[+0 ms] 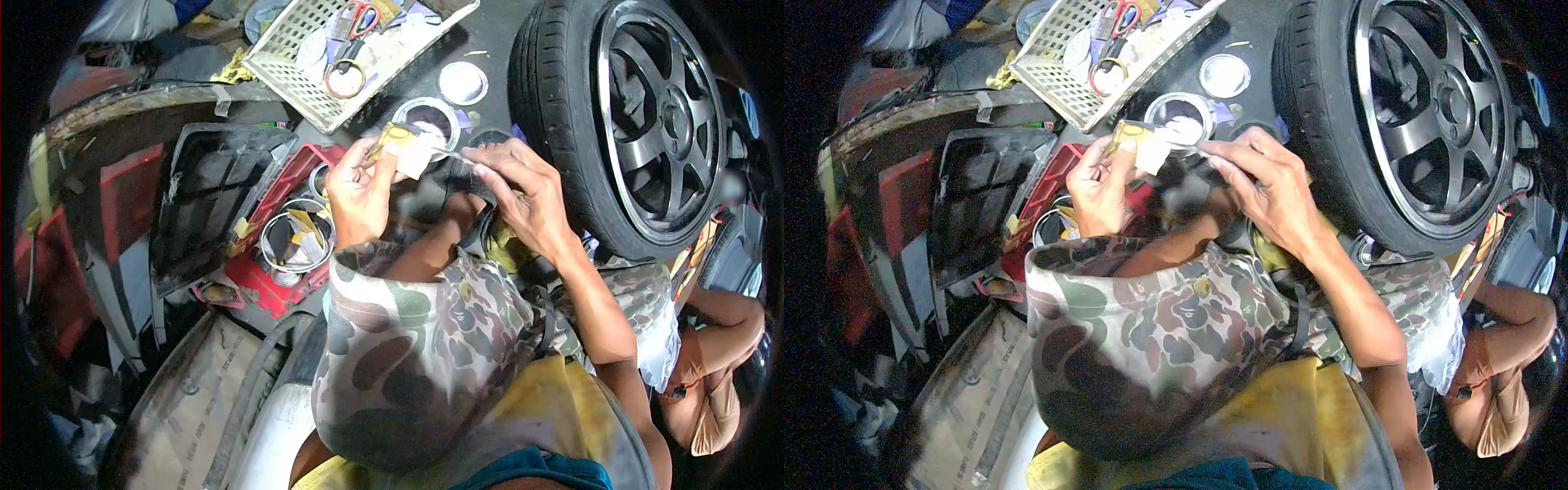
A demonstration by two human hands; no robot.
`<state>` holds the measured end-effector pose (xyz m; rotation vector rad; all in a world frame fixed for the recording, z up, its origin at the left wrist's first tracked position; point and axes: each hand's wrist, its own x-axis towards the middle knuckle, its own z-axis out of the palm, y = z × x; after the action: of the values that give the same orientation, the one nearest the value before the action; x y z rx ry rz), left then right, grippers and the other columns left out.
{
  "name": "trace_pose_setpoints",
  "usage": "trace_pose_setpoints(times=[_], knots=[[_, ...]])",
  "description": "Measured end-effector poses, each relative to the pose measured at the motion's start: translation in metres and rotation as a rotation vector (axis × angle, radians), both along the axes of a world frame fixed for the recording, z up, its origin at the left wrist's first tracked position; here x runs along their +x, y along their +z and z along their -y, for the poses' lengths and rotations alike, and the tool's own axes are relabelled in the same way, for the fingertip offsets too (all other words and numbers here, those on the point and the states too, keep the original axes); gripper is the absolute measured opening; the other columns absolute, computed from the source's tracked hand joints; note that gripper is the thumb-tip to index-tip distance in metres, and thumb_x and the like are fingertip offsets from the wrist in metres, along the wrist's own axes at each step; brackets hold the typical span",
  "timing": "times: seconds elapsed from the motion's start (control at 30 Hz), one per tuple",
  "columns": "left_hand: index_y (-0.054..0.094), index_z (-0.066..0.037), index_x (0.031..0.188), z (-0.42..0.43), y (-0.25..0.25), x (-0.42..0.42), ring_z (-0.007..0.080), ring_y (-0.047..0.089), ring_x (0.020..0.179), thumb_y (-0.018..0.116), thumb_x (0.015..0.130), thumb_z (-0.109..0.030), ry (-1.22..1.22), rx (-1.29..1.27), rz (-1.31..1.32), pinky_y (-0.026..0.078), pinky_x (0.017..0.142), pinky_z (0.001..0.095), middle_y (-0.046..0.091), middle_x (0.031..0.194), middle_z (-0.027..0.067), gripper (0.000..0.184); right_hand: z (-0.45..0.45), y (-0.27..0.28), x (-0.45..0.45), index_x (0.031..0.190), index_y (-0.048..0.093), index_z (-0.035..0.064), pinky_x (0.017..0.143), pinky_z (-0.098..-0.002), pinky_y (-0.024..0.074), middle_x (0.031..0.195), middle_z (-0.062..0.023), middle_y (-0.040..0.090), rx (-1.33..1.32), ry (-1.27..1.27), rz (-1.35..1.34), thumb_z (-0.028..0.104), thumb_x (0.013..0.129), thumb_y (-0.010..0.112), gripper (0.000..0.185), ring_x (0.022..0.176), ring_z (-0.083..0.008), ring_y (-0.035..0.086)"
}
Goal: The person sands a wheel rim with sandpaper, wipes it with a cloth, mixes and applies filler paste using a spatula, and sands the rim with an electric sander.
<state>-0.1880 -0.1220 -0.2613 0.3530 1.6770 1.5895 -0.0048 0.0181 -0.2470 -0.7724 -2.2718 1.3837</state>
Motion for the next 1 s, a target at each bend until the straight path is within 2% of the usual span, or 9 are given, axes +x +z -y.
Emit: trace_pose_setpoints(times=[0.17,0.23,0.33,0.43,0.57,0.67,0.77,0.87,1.0], knots=[[0.064,0.008,0.123,0.000,0.004,-0.004,0.0168,0.074,0.092,0.067,0.102,-0.012,-0.047,-0.041,-0.063,0.062,0.078,0.0298,0.075,0.106,0.0151,0.029,-0.004,-0.005,0.000,0.116,0.075,0.0035,0.071,-0.0354,0.0508,0.086,-0.0118,0.064,0.107,0.119,-0.022,0.006,0.096,0.068,0.021,0.076,-0.0247,0.063],[0.064,0.008,0.123,0.001,0.007,-0.004,0.0165,0.074,0.092,0.067,0.101,-0.012,-0.061,-0.052,-0.059,0.062,0.078,0.0296,0.075,0.106,0.0149,0.030,-0.007,-0.002,0.005,0.114,0.075,0.0038,0.073,-0.0355,0.0499,0.086,-0.0118,0.065,-0.092,0.039,-0.024,0.006,0.097,0.067,0.019,0.078,-0.0239,0.063],[0.064,0.009,0.123,-0.005,0.012,0.001,0.0162,0.074,0.092,0.069,0.101,-0.011,-0.061,-0.010,0.030,0.062,0.077,0.0288,0.075,0.106,0.0145,0.030,-0.006,-0.011,0.007,0.112,0.074,0.0026,0.075,-0.0354,0.0498,0.085,-0.0116,0.066,-0.143,0.026,-0.014,0.009,0.099,0.065,0.017,0.079,-0.0235,0.063],[0.062,0.011,0.122,-0.006,0.014,0.003,0.0188,0.073,0.095,0.064,0.102,-0.005,-0.090,-0.007,0.050,0.063,0.082,0.0315,0.073,0.108,0.0167,0.026,-0.004,-0.016,0.006,0.110,0.074,0.0008,0.078,-0.0362,0.0501,0.089,-0.0126,0.069,-0.183,0.061,0.008,0.013,0.100,0.065,0.018,0.082,-0.0250,0.064],[0.061,0.012,0.123,-0.004,0.010,0.006,0.0189,0.073,0.095,0.065,0.102,-0.006,-0.079,-0.050,0.032,0.063,0.081,0.0318,0.073,0.108,0.0161,0.028,0.002,-0.009,0.010,0.111,0.074,0.0003,0.085,-0.0360,0.0502,0.097,-0.0139,0.074,-0.270,0.130,0.043,0.012,0.100,0.065,0.018,0.089,-0.0254,0.066],[0.064,0.009,0.123,-0.004,0.005,0.004,0.0163,0.073,0.094,0.068,0.102,-0.014,-0.010,-0.080,-0.024,0.062,0.079,0.0307,0.075,0.110,0.0144,0.032,0.003,-0.008,0.014,0.112,0.074,0.0003,0.089,-0.0355,0.0493,0.097,-0.0132,0.074,-0.303,0.131,0.020,0.009,0.098,0.067,0.018,0.091,-0.0239,0.065],[0.062,0.009,0.125,-0.001,-0.007,0.002,0.0204,0.074,0.099,0.065,0.103,-0.013,0.006,0.022,0.178,0.064,0.082,0.0344,0.074,0.113,0.0162,0.031,0.003,-0.006,0.008,0.113,0.074,0.0003,0.087,-0.0354,0.0492,0.096,-0.0123,0.072,-0.195,0.019,-0.098,0.007,0.095,0.070,0.020,0.090,-0.0234,0.065],[0.056,0.010,0.130,-0.004,-0.009,0.009,0.0312,0.074,0.104,0.060,0.103,-0.005,0.082,0.159,0.491,0.065,0.089,0.0432,0.071,0.119,0.0221,0.031,0.012,-0.008,-0.002,0.117,0.074,0.0035,0.081,-0.0358,0.0494,0.094,-0.0113,0.063,0.015,-0.010,-0.109,0.001,0.088,0.076,0.029,0.088,-0.0261,0.063],[0.056,0.010,0.130,-0.001,-0.014,0.007,0.0306,0.074,0.105,0.061,0.102,-0.006,0.129,0.167,0.566,0.065,0.089,0.0427,0.071,0.119,0.0218,0.032,0.024,-0.017,0.003,0.121,0.072,0.0039,0.083,-0.0377,0.0508,0.094,-0.0119,0.059,0.097,-0.033,-0.044,-0.002,0.086,0.076,0.035,0.089,-0.0288,0.063]])
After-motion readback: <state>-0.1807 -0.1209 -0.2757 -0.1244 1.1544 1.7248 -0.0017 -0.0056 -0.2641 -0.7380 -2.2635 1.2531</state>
